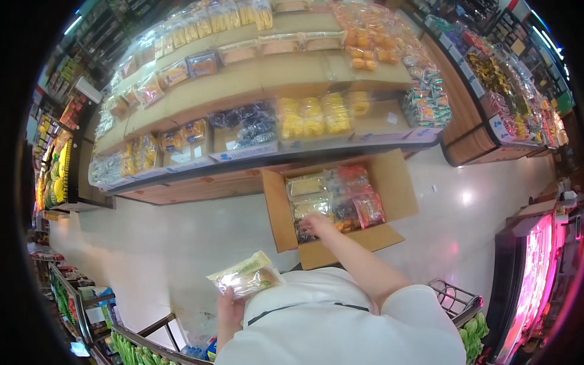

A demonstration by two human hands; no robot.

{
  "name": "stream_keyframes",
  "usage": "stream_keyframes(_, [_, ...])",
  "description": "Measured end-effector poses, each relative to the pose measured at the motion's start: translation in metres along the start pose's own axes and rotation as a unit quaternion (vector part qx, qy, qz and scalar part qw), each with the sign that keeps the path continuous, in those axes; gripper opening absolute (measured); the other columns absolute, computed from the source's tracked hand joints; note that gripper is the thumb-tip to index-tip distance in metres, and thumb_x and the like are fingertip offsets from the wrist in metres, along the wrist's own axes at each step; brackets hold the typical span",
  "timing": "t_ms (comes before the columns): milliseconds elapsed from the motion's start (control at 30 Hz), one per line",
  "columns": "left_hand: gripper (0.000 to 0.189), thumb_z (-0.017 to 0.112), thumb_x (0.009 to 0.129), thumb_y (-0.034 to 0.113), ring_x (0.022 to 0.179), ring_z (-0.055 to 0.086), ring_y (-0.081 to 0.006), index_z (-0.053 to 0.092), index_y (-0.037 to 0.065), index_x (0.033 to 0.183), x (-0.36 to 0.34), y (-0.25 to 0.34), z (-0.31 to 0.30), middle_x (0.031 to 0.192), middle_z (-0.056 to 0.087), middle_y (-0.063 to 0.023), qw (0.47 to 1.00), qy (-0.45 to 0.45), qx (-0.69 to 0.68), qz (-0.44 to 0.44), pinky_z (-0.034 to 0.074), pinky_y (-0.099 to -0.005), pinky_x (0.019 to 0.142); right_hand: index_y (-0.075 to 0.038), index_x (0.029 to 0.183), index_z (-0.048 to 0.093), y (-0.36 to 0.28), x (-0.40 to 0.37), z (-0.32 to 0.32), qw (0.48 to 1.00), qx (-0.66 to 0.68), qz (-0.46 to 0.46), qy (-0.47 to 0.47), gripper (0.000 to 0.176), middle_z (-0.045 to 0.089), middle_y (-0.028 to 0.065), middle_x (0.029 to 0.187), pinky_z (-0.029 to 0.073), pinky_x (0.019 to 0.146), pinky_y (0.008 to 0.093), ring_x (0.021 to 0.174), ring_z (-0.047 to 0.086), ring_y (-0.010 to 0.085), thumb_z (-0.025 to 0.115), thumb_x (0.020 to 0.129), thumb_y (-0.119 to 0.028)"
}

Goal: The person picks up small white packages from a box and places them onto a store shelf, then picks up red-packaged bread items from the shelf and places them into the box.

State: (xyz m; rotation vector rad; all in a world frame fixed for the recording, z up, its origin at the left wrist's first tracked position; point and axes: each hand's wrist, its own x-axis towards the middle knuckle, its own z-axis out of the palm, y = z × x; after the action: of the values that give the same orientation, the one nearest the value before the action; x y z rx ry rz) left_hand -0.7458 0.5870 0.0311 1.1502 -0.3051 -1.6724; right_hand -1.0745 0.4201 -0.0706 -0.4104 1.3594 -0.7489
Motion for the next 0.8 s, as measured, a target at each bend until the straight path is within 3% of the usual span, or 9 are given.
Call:
stream_keyframes(67, [0.052, 0.063, 0.092, 0.023, 0.11, 0.061, -0.0279, 0.04, 0.006, 0.135, -0.002, 0.003, 0.023, 0.126, 0.058, -0.0132, 0.998, 0.048, -0.029, 0.01, 0.055, -0.0414, 0.086, -0.002, 0.097, 0.062, 0.042, 0.074, -0.052, 0.987, -0.057, -0.029, 0.147, 0.02, 0.063, 0.0107, 0.091, 0.049, 0.067, 0.0333, 0.082, 0.059, 0.0168, 0.054, 0.089, -0.019])
stream_keyframes(100, [0.052, 0.064, 0.091, 0.02, 0.109, 0.062, -0.0279, 0.041, 0.005, 0.135, -0.002, 0.004, 0.032, 0.126, 0.058, -0.0139, 0.996, 0.074, -0.043, 0.015, 0.056, -0.0403, 0.083, -0.003, 0.107, 0.058, 0.051, 0.096, -0.074, 0.983, -0.103, -0.028, 0.152, 0.026, 0.057, 0.008, 0.085, 0.048, 0.063, 0.0324, 0.073, 0.055, 0.0194, 0.054, 0.089, -0.022])
stream_keyframes(133, [0.052, 0.064, 0.091, 0.02, 0.11, 0.062, -0.0281, 0.04, 0.005, 0.135, -0.002, 0.002, 0.035, 0.126, 0.058, -0.0142, 0.994, 0.094, -0.044, 0.024, 0.056, -0.0405, 0.083, -0.003, 0.115, 0.055, 0.056, 0.113, -0.082, 0.981, -0.043, -0.007, 0.187, 0.034, 0.059, 0.0113, 0.09, 0.048, 0.062, 0.0349, 0.074, 0.056, 0.0211, 0.056, 0.088, -0.023])
stream_keyframes(300, [0.051, 0.062, 0.092, 0.019, 0.108, 0.062, -0.0294, 0.04, 0.004, 0.135, -0.01, -0.017, 0.033, 0.127, 0.057, -0.0155, 0.979, 0.182, -0.071, 0.058, 0.056, -0.0411, 0.083, 0.002, 0.122, 0.05, 0.053, 0.15, -0.09, 0.977, -0.095, -0.015, 0.188, 0.046, 0.061, 0.015, 0.094, 0.047, 0.051, 0.0328, 0.072, 0.057, 0.0208, 0.063, 0.084, -0.021])
stream_keyframes(400, [0.05, 0.061, 0.093, 0.019, 0.107, 0.062, -0.0302, 0.04, 0.003, 0.135, -0.016, -0.021, 0.045, 0.126, 0.057, -0.0163, 0.972, 0.208, -0.089, 0.058, 0.056, -0.0414, 0.082, 0.004, 0.124, 0.051, 0.068, 0.182, -0.098, 0.966, -0.159, 0.035, 0.2, 0.053, 0.063, 0.0165, 0.097, 0.051, 0.053, 0.0292, 0.076, 0.06, 0.021, 0.07, 0.081, -0.021])
stream_keyframes(500, [0.049, 0.061, 0.093, 0.02, 0.107, 0.062, -0.0308, 0.041, 0.003, 0.135, -0.018, -0.027, 0.051, 0.126, 0.057, -0.0168, 0.966, 0.229, -0.109, 0.05, 0.056, -0.0409, 0.081, 0.004, 0.123, 0.054, 0.068, 0.183, -0.094, 0.969, -0.18, -0.021, 0.17, 0.054, 0.065, 0.0143, 0.101, 0.055, 0.06, 0.0295, 0.083, 0.063, 0.0209, 0.075, 0.08, -0.023])
stream_keyframes(600, [0.049, 0.061, 0.094, 0.021, 0.107, 0.062, -0.0305, 0.041, 0.003, 0.135, -0.02, -0.03, 0.055, 0.126, 0.058, -0.0163, 0.967, 0.219, -0.112, 0.071, 0.055, -0.0419, 0.085, 0.0, 0.119, 0.057, 0.062, 0.179, -0.088, 0.99, -0.117, -0.043, 0.064, 0.049, 0.065, 0.0105, 0.106, 0.056, 0.063, 0.0304, 0.089, 0.064, 0.0204, 0.076, 0.081, -0.025])
stream_keyframes(700, [0.049, 0.06, 0.094, 0.022, 0.109, 0.061, -0.0303, 0.041, 0.003, 0.135, -0.015, -0.028, 0.058, 0.125, 0.058, -0.0156, 0.965, 0.222, -0.117, 0.078, 0.053, -0.0431, 0.089, -0.003, 0.119, 0.058, 0.051, 0.175, -0.087, 0.983, -0.174, -0.002, 0.054, 0.043, 0.065, 0.0079, 0.108, 0.057, 0.064, 0.0326, 0.089, 0.064, 0.0201, 0.074, 0.084, -0.022])
stream_keyframes(800, [0.05, 0.06, 0.095, 0.023, 0.111, 0.06, -0.0301, 0.04, 0.003, 0.136, -0.011, -0.027, 0.044, 0.127, 0.057, -0.0155, 0.971, 0.202, -0.118, 0.057, 0.051, -0.0446, 0.092, -0.005, 0.119, 0.059, 0.034, 0.153, -0.086, 0.992, -0.126, 0.007, 0.029, 0.04, 0.064, 0.0079, 0.11, 0.056, 0.066, 0.0331, 0.092, 0.063, 0.0193, 0.073, 0.085, -0.018])
